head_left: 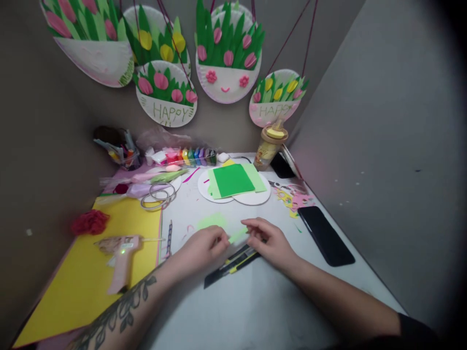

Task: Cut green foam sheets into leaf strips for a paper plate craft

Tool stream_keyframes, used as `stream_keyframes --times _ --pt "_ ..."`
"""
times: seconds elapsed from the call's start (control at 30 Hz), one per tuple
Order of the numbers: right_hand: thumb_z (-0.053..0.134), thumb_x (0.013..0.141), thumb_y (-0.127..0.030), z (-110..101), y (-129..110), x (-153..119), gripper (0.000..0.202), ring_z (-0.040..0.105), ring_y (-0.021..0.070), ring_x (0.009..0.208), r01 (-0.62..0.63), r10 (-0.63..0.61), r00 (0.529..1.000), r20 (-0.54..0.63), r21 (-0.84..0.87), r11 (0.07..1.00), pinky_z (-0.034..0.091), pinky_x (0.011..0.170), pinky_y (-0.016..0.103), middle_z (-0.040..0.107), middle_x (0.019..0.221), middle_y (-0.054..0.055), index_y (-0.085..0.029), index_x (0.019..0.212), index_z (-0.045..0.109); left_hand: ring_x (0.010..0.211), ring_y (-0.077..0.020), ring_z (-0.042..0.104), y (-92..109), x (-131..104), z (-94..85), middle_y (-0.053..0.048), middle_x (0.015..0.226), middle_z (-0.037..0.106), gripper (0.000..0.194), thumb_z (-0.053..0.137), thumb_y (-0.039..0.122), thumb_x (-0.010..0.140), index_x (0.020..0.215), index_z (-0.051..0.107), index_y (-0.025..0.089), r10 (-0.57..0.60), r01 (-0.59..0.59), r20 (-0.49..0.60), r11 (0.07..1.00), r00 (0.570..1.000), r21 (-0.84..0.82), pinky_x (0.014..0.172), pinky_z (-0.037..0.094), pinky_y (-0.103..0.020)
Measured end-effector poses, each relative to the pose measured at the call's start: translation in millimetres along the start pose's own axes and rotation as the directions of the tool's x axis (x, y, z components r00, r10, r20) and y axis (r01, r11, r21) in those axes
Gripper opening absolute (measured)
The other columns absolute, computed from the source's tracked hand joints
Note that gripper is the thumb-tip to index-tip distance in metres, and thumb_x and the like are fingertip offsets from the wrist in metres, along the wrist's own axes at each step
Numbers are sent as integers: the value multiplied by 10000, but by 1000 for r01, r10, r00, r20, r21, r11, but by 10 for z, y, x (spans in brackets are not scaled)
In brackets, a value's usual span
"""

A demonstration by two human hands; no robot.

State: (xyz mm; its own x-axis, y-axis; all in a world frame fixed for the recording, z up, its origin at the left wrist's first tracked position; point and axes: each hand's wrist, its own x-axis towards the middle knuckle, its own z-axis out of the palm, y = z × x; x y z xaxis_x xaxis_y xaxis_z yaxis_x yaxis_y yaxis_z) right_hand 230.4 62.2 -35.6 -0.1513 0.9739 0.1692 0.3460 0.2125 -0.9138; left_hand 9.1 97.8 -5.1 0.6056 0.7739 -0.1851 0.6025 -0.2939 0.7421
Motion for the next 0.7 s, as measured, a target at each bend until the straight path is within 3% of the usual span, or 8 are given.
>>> stream_keyframes --times 0.17,0.33,0.43,0.5,0.6,0.7 --pt "643 752 -322 45 -85 6 166 471 100 535 -211 204 976 75 87 974 389 506 220 564 640 -20 -171 820 646 762 -158 539 135 -47 83 -20 794 601 209 412 293 902 787 554 191 58 -51 -37 985 998 167 669 378 -265" --pt "634 762 -323 0 -98 4 179 498 118 566 -221 221 975 18 97 970 394 538 232 569 610 -14 -173 668 610 847 -200 538 147 -70 41 -59 864 601 243 370 296 934 836 565 189 51 -19 -74 922 996 386 740 392 -311" --pt "646 760 -351 -37 -55 -5 207 515 130 584 -204 217 974 -67 158 966 411 553 241 567 616 -8 -174 665 599 858 -199 540 122 -73 24 -53 881 602 202 388 271 923 851 563 200 12 47 -162 934 987 355 759 397 -317" --pt "645 771 -368 -49 -13 -10 217 517 133 588 -192 219 966 -139 187 963 415 557 243 573 628 -4 -176 680 599 836 -189 542 110 -63 35 -47 865 605 189 403 249 905 815 562 199 -29 83 -230 970 973 230 750 401 -310" --pt "651 778 -378 -18 19 -17 221 517 132 592 -172 220 953 -207 225 959 415 558 239 584 642 -1 -179 694 603 730 -154 538 134 -43 105 -24 777 607 96 537 259 817 777 579 182 -116 75 -228 981 967 -182 678 405 -272" --pt "673 758 -367 74 -43 -34 214 533 137 599 -142 177 976 -129 239 961 421 560 237 594 640 8 -175 680 622 559 -110 485 205 -41 202 17 630 566 249 697 345 684 827 615 157 -260 128 -110 748 959 -651 551 372 -237"
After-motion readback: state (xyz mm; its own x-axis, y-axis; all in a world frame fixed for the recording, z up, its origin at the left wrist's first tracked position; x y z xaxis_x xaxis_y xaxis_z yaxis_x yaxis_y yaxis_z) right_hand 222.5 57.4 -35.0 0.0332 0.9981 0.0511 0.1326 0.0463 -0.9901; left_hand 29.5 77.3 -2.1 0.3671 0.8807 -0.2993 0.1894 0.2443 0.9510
